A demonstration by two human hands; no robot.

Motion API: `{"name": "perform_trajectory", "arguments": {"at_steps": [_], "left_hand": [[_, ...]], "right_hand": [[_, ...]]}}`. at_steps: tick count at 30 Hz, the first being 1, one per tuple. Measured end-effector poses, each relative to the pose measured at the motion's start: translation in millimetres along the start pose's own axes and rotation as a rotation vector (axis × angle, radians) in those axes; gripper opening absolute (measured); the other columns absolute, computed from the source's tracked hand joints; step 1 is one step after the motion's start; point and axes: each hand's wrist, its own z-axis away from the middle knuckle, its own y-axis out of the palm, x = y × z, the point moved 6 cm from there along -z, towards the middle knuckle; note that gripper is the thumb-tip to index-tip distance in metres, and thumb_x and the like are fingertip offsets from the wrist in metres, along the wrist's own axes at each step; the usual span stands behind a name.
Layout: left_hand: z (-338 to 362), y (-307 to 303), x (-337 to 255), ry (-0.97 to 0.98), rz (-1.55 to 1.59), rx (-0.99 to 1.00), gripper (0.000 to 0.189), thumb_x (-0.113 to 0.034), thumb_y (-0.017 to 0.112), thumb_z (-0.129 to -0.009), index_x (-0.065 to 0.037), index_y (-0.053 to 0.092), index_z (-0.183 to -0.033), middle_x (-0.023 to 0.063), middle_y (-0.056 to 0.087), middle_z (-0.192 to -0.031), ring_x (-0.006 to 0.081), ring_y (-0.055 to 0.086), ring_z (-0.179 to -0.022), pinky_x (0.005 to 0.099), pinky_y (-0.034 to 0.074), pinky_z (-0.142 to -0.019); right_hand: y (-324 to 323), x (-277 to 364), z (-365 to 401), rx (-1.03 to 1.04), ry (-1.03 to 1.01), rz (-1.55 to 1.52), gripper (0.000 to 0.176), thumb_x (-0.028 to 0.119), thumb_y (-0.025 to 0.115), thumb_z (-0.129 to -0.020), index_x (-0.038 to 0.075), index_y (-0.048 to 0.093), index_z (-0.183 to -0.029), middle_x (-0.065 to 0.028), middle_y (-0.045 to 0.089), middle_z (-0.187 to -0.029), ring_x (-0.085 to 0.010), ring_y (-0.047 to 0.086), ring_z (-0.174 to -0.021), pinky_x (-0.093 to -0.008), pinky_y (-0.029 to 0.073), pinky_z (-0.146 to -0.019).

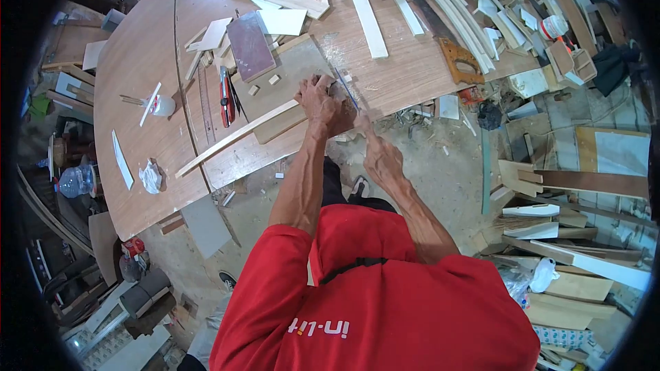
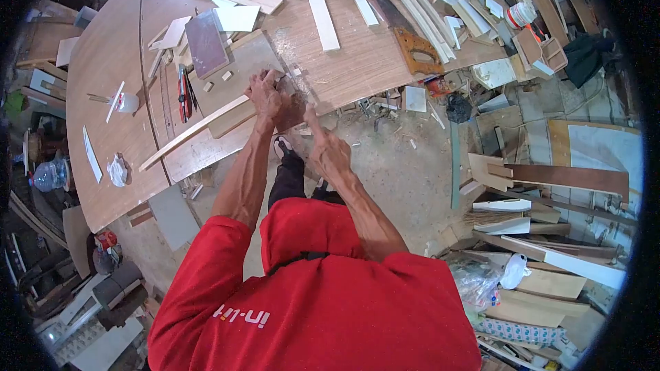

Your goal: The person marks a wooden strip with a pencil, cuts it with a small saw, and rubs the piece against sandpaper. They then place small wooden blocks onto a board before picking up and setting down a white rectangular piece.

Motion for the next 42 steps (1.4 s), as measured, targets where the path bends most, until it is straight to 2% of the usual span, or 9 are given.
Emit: {"name": "perform_trajectory", "arguments": {"at_steps": [8, 11, 17, 22, 28, 35, 38, 40, 42], "left_hand": [[0.2, -3.2, -4.8, 0.004, -0.004, 0.006, 0.028, -0.012, 0.065, -0.065, -0.015, 0.064, -0.093, 0.0064, 0.060, -0.106, 0.0305, 0.048, -0.105, 0.0461, 0.032, -0.085], [2.0, 2.6, 6.1, -0.024, -0.008, 0.004, 0.028, -0.012, 0.066, -0.065, -0.014, 0.063, -0.092, 0.0071, 0.059, -0.106, 0.0310, 0.048, -0.105, 0.0465, 0.032, -0.084], [0.5, -0.2, -1.6, -0.006, 0.005, 0.019, 0.026, -0.014, 0.068, -0.065, -0.014, 0.063, -0.091, 0.0072, 0.058, -0.107, 0.0309, 0.048, -0.105, 0.0465, 0.032, -0.085], [2.9, -2.1, -1.3, 0.025, 0.023, 0.002, 0.023, -0.016, 0.067, -0.069, -0.015, 0.064, -0.091, 0.0080, 0.059, -0.106, 0.0313, 0.048, -0.104, 0.0464, 0.032, -0.085], [2.7, -2.5, -2.3, 0.038, -0.016, 0.030, 0.023, -0.023, 0.068, -0.072, -0.014, 0.064, -0.094, 0.0082, 0.059, -0.104, 0.0308, 0.048, -0.101, 0.0456, 0.031, -0.084], [0.2, 5.9, 4.3, 0.049, -0.029, -0.026, 0.021, -0.024, 0.068, -0.074, -0.015, 0.063, -0.092, 0.0054, 0.060, -0.103, 0.0298, 0.048, -0.100, 0.0460, 0.031, -0.082], [2.3, 2.3, 0.6, 0.043, -0.033, -0.004, 0.019, -0.023, 0.068, -0.074, -0.016, 0.063, -0.091, 0.0045, 0.060, -0.102, 0.0295, 0.048, -0.101, 0.0461, 0.031, -0.082], [1.9, 0.7, -1.9, 0.049, -0.010, -0.023, 0.019, -0.022, 0.068, -0.073, -0.016, 0.063, -0.091, 0.0045, 0.060, -0.102, 0.0292, 0.048, -0.101, 0.0464, 0.031, -0.081], [3.4, 0.1, 0.1, 0.053, -0.019, -0.019, 0.019, -0.023, 0.068, -0.073, -0.016, 0.063, -0.090, 0.0045, 0.060, -0.102, 0.0291, 0.048, -0.101, 0.0464, 0.031, -0.082]], "right_hand": [[3.1, 2.6, -16.2, -0.117, -0.084, -0.029, 0.078, 0.004, 0.047, -0.077, 0.015, 0.021, -0.149, -0.0259, 0.065, -0.098, -0.0438, 0.064, -0.078, -0.0480, 0.051, -0.068], [5.7, -4.7, 4.5, 0.048, 0.006, -0.021, 0.077, 0.004, 0.045, -0.077, 0.015, 0.020, -0.149, -0.0262, 0.065, -0.099, -0.0444, 0.063, -0.078, -0.0493, 0.050, -0.068], [9.3, 0.3, -26.8, -0.149, -0.120, 0.012, 0.076, 0.005, 0.047, -0.077, 0.016, 0.021, -0.149, -0.0264, 0.065, -0.092, -0.0435, 0.064, -0.078, -0.0496, 0.050, -0.066], [5.6, -2.1, -10.2, 0.131, 0.118, 0.028, 0.071, 0.003, 0.045, -0.081, 0.012, 0.022, -0.148, -0.0251, 0.062, -0.103, -0.0413, 0.062, -0.078, -0.0463, 0.049, -0.065], [21.7, -5.8, -37.4, -0.087, -0.049, -0.017, 0.081, 0.006, 0.050, -0.076, 0.018, 0.019, -0.150, -0.0273, 0.064, -0.099, -0.0433, 0.064, -0.078, -0.0497, 0.051, -0.069], [6.8, -6.6, -6.4, 0.093, 0.079, -0.002, 0.082, 0.005, 0.051, -0.076, 0.019, 0.018, -0.150, -0.0263, 0.061, -0.111, -0.0437, 0.064, -0.082, -0.0494, 0.051, -0.070], [16.5, -12.2, -10.5, 0.133, 0.107, 0.089, 0.084, -0.002, 0.050, -0.073, 0.013, 0.020, -0.149, -0.0259, 0.062, -0.098, -0.0407, 0.063, -0.077, -0.0468, 0.049, -0.065], [12.7, -0.3, -35.8, -0.196, -0.190, 0.024, 0.083, -0.002, 0.050, -0.073, 0.010, 0.020, -0.149, -0.0232, 0.065, -0.084, -0.0417, 0.063, -0.073, -0.0468, 0.049, -0.063], [14.5, -0.4, -31.9, -0.188, -0.184, 0.001, 0.082, -0.002, 0.050, -0.073, 0.009, 0.020, -0.149, -0.0232, 0.065, -0.084, -0.0416, 0.063, -0.071, -0.0463, 0.049, -0.062]]}}
